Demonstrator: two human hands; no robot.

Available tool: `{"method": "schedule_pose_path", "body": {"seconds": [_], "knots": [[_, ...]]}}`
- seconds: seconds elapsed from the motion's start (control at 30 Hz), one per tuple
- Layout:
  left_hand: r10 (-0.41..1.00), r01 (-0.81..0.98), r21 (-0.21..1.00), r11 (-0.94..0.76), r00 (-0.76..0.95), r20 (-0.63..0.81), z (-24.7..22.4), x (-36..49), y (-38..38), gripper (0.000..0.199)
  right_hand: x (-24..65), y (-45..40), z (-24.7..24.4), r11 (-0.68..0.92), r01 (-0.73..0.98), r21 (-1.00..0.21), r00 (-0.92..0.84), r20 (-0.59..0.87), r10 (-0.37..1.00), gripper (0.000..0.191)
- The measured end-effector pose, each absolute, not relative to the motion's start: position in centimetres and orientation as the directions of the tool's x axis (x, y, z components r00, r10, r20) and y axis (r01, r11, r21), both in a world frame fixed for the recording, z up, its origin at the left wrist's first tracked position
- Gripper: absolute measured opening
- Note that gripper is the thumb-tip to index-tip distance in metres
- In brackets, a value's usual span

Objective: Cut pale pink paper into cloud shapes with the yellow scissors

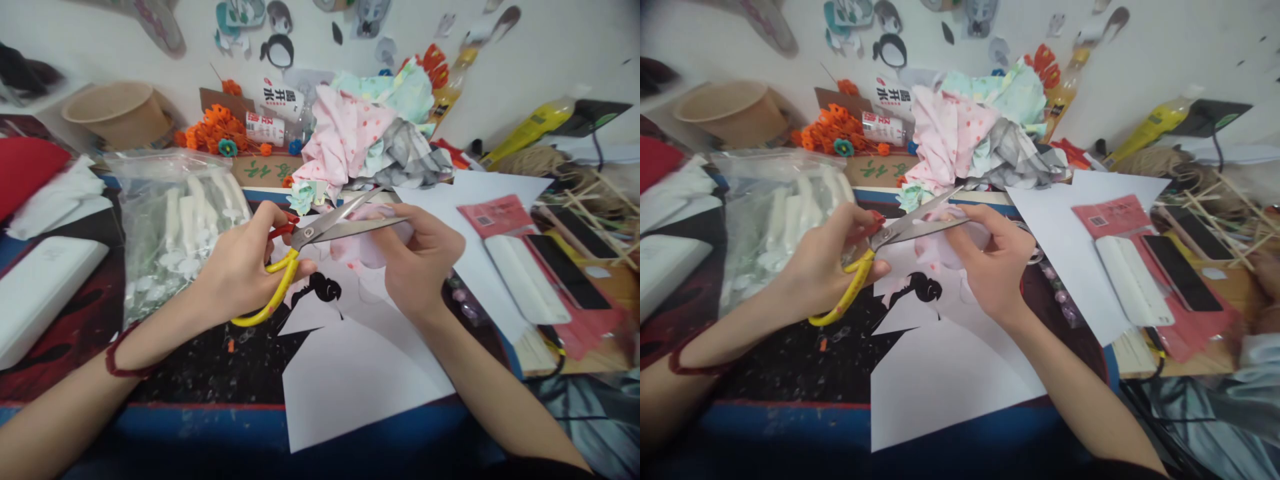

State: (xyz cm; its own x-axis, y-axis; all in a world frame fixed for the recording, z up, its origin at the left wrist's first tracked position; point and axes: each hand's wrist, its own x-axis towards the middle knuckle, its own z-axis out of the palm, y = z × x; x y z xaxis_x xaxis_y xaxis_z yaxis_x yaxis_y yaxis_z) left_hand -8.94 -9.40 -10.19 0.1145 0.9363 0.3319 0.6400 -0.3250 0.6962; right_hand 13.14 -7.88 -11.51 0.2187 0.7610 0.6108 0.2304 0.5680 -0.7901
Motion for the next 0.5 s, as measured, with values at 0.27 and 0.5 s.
{"method": "schedule_pose_path", "body": {"seconds": [0.27,0.5], "knots": [[0.963,0.762,0.590,-0.267,0.191,0.190,-9.28,-8.89,-9.66,0.050,13.07,-8.06,-11.59,0.611,0.331,-0.719,0.189,0.685,0.704,0.002],[0.962,0.772,0.574,-0.273,0.234,0.143,-9.45,-8.50,-10.14,0.044,12.76,-8.02,-12.07,0.648,0.329,-0.687,0.163,0.717,0.677,0.011]]}}
